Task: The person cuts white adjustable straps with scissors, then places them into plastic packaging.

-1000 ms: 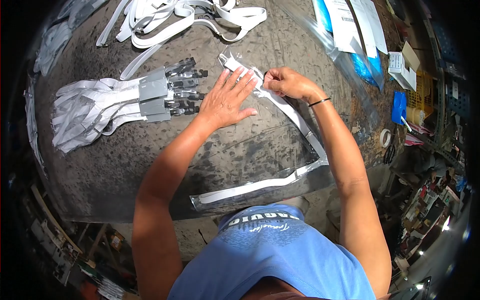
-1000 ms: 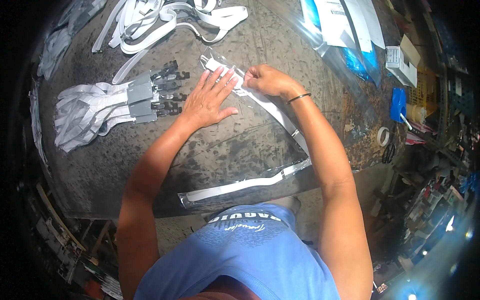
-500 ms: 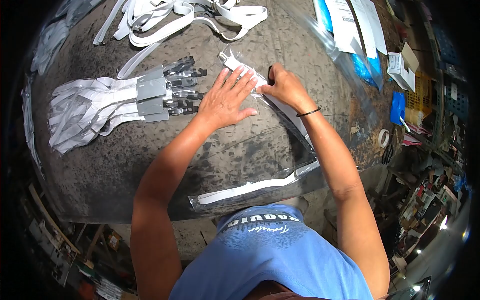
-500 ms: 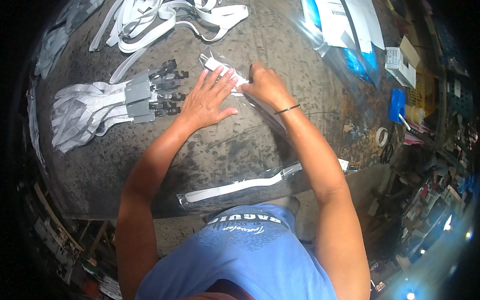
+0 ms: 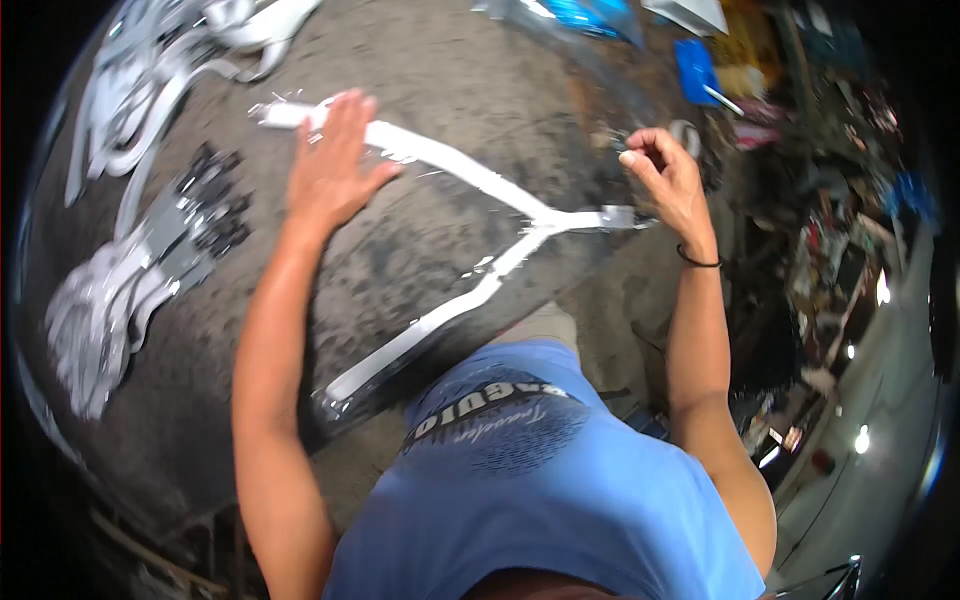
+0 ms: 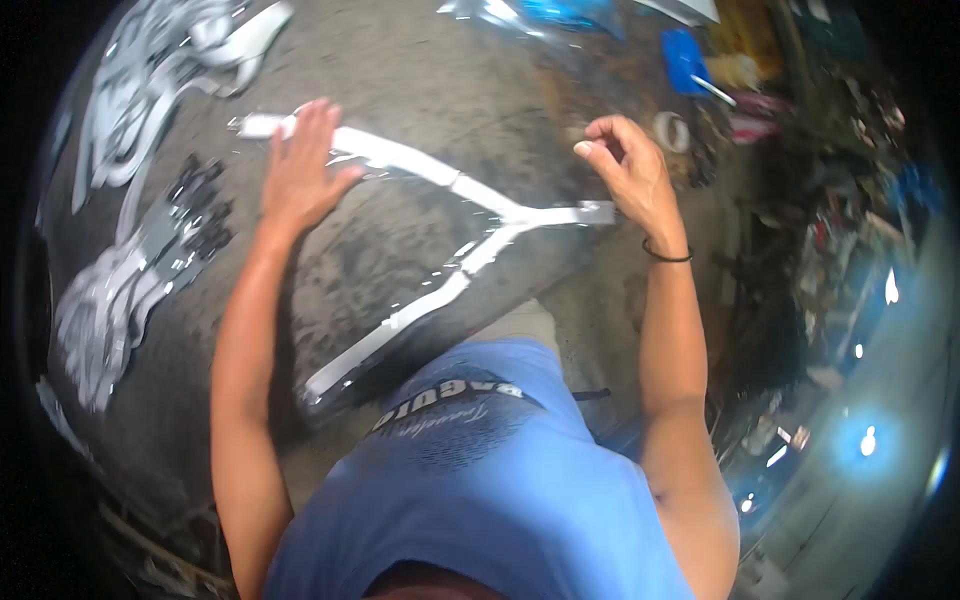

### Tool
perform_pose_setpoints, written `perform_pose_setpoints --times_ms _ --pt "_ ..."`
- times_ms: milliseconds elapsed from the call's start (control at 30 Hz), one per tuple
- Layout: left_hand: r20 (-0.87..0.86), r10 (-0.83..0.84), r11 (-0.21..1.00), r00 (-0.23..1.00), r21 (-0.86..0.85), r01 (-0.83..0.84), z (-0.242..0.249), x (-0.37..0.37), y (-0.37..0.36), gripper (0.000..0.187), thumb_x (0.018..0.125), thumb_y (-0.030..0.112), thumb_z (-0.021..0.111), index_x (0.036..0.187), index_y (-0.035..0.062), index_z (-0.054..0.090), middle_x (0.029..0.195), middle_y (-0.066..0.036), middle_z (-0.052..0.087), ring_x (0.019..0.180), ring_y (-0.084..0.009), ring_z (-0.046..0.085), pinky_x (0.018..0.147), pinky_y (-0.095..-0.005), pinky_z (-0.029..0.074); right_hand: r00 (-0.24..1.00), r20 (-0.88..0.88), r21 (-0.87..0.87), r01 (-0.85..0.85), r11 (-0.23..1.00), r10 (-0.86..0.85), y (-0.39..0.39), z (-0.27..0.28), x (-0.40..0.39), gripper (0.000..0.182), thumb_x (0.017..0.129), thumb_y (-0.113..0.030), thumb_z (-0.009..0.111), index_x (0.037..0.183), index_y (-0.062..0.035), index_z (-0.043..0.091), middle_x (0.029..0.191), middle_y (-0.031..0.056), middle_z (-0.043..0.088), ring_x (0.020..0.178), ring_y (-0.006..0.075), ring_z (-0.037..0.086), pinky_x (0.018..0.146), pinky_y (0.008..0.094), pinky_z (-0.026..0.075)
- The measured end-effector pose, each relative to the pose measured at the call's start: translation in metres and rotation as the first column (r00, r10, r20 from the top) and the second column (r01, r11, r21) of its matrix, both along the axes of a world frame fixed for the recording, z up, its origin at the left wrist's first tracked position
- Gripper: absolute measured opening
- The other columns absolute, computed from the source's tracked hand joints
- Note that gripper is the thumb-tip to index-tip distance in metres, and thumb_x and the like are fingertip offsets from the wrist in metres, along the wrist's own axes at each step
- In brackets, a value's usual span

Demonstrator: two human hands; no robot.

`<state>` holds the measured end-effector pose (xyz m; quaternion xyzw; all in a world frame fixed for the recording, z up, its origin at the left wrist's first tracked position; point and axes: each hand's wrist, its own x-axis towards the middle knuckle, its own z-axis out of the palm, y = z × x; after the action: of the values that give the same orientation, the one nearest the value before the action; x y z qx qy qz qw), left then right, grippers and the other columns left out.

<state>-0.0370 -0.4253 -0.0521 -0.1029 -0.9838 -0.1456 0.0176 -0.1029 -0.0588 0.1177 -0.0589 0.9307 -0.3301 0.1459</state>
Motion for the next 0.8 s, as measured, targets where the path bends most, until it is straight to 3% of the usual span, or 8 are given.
perform_pose_setpoints --times_ms 133,200,333,433,533,600,667,800 --pt "-0.072 -0.035 0.999 0.997 0.016 0.036 -0.01 -0.001 -0.003 0.085 0.086 0.062 0.048 0.15 0.0117 0.024 0.157 -0.01 0.019 0.145 -0.0264 0.016 0.115 -0.0541 0.01 0.991 -0.117 0.162 0.086 0.983 -0.068 0.091 0.005 0.032 0.015 0.086 -0.015 0.064 0.093 -0.0015 0.063 0.085 0.0074 0.061 0.076 0.0167 0.057 0.07 0.0292 0.046" --pt "-0.133 -0.019 1.0 0.991 0.015 0.021 -0.008 0.0 -0.004 0.085 0.085 0.062 0.049 0.149 0.0112 0.026 0.157 -0.011 0.02 0.145 -0.0282 0.017 0.114 -0.0543 0.011 0.996 -0.089 0.241 0.026 0.97 -0.005 0.111 -0.005 0.044 0.015 0.086 -0.014 0.061 0.095 -0.0018 0.064 0.092 0.0136 0.063 0.086 0.03 0.06 0.078 0.0367 0.047" --pt "-0.177 0.03 0.998 0.984 0.062 -0.019 0.016 0.006 0.033 0.081 0.085 0.051 0.056 0.148 0.0083 0.029 0.155 -0.015 0.022 0.144 -0.035 0.018 0.113 -0.055 0.013 0.97 -0.159 0.274 -0.135 0.952 0.184 0.141 -0.061 0.058 0.017 0.081 -0.012 0.067 0.097 -0.0052 0.064 0.095 0.0116 0.062 0.094 0.0314 0.057 0.082 0.0402 0.045" --pt "-0.165 -0.111 0.965 0.98 0.22 0.146 0.048 0.018 0.105 0.065 0.082 0.031 0.069 0.136 0.0054 0.046 0.146 -0.018 0.038 0.136 -0.0375 0.033 0.109 -0.0491 0.027 0.93 -0.191 0.298 -0.25 0.921 0.315 0.139 -0.078 0.064 0.027 0.077 -0.012 0.071 0.103 -0.0088 0.062 0.102 0.0091 0.06 0.1 0.0307 0.054 0.085 0.0415 0.043" --pt "-0.057 -0.189 0.926 0.98 0.323 0.197 0.058 0.031 0.176 0.058 0.078 0.028 0.073 0.128 0.0055 0.053 0.139 -0.015 0.046 0.133 -0.0344 0.039 0.106 -0.0486 0.034 0.912 -0.159 0.337 -0.31 0.889 0.379 0.138 -0.087 0.065 0.044 0.073 -0.015 0.075 0.113 -0.0123 0.057 0.11 0.0069 0.055 0.104 0.0296 0.05 0.085 0.0435 0.04" --pt "0.098 -0.239 0.957 0.966 0.19 0.217 0.05 0.035 0.214 0.06 0.075 0.026 0.074 0.129 0.0103 0.052 0.137 -0.013 0.048 0.131 -0.0306 0.04 0.103 -0.0464 0.036 0.909 -0.103 0.368 -0.342 0.865 0.403 0.141 -0.094 0.062 0.048 0.071 -0.017 0.077 0.114 -0.0127 0.056 0.107 0.0079 0.054 0.102 0.0298 0.05 0.083 0.0439 0.039" --pt "0.12 -0.269 0.955 0.956 0.161 0.249 0.051 0.036 0.234 0.054 0.075 0.026 0.073 0.123 0.0123 0.055 0.112 -0.009 0.056 0.114 -0.0287 0.049 0.096 -0.0465 0.038 0.887 -0.141 0.346 -0.372 0.861 0.439 0.145 -0.093 0.06 0.044 0.071 -0.017 0.076 0.11 -0.0126 0.057 0.101 0.0084 0.051 0.099 0.0299 0.049 0.081 0.0436 0.038" --pt "0.099 -0.309 0.95 0.946 0.075 0.302 0.047 0.03 0.244 0.026 0.069 0.02 0.071 0.092 0.0117 0.063 0.095 -0.008 0.056 0.097 -0.0289 0.054 0.085 -0.0443 0.041 0.841 -0.115 0.331 -0.47 0.818 0.529 0.139 -0.089 0.049 0.028 0.07 -0.014 0.074 0.092 -0.0093 0.057 0.09 0.0117 0.05 0.091 0.0329 0.05 0.076 0.0465 0.038"
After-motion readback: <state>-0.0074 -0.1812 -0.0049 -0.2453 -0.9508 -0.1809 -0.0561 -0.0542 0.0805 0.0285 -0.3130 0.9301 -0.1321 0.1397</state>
